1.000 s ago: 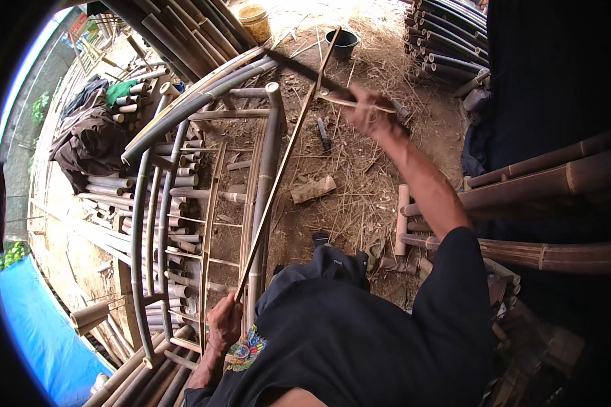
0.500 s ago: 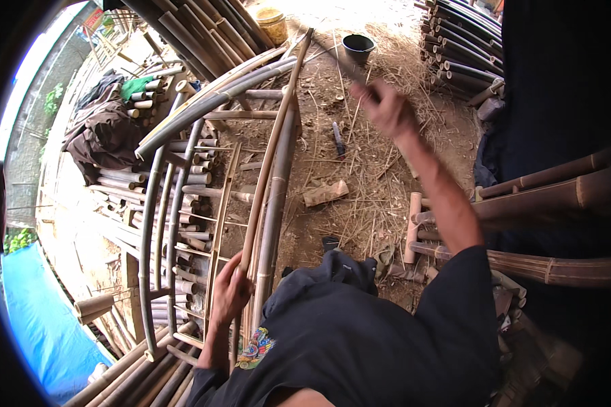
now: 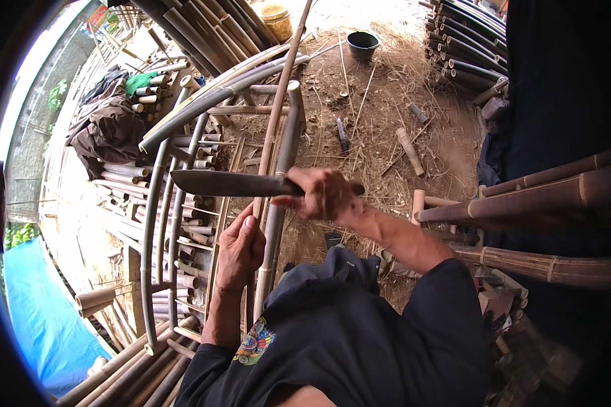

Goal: The person uses a large knife to shave and smooth a long, thin bamboo strip. They hold the strip against a bamboo frame and repeatedly scrape the blade along its length to remove the outer layer and refine the shape.

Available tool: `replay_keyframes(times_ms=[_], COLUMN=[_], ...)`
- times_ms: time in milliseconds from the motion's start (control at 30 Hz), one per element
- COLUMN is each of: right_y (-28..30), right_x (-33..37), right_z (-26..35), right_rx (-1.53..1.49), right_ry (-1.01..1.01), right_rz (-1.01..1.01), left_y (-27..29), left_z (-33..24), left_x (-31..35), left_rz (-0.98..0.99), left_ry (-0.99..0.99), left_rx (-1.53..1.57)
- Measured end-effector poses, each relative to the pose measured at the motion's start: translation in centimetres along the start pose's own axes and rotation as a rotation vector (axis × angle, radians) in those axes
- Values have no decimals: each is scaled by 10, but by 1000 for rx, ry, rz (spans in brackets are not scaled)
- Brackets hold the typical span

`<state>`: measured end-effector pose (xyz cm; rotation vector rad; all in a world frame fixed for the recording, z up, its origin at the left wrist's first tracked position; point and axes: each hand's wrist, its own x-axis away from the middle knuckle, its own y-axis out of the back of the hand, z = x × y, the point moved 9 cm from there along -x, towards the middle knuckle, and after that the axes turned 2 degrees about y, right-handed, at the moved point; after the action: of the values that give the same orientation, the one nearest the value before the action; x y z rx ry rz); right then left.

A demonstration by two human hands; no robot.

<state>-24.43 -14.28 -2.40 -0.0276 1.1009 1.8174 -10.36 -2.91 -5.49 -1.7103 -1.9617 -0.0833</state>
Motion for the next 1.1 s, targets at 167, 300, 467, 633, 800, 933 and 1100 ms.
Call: replay_keyframes(times_ms=[167,300,467,633,800,933,1100], right_y=[33,21,88,80,113,93,128], right_x=[-22,-10,-27,-26,-30,-22,-24], right_z=[-83,-70,-182,-115,-140,-117,-181], right_rx=[69,65,81,61,180,183,198], right_ry=[-250,-160,-426,-276,-325,-228,-408], right_rz=[-63,-7,-184,-104,-152,-87,-185], left_y=[-7,2,15,39,46,44,47], left_z=[15,10,36,46,50,61,59], left_x=[23,31,72,75,87,84,96], left_rz=[56,37,146,128,162,147,192], left_ry=[27,37,61,62,62,82,104], left_rx=[29,-65,-96,-88,-60,-104,-123])
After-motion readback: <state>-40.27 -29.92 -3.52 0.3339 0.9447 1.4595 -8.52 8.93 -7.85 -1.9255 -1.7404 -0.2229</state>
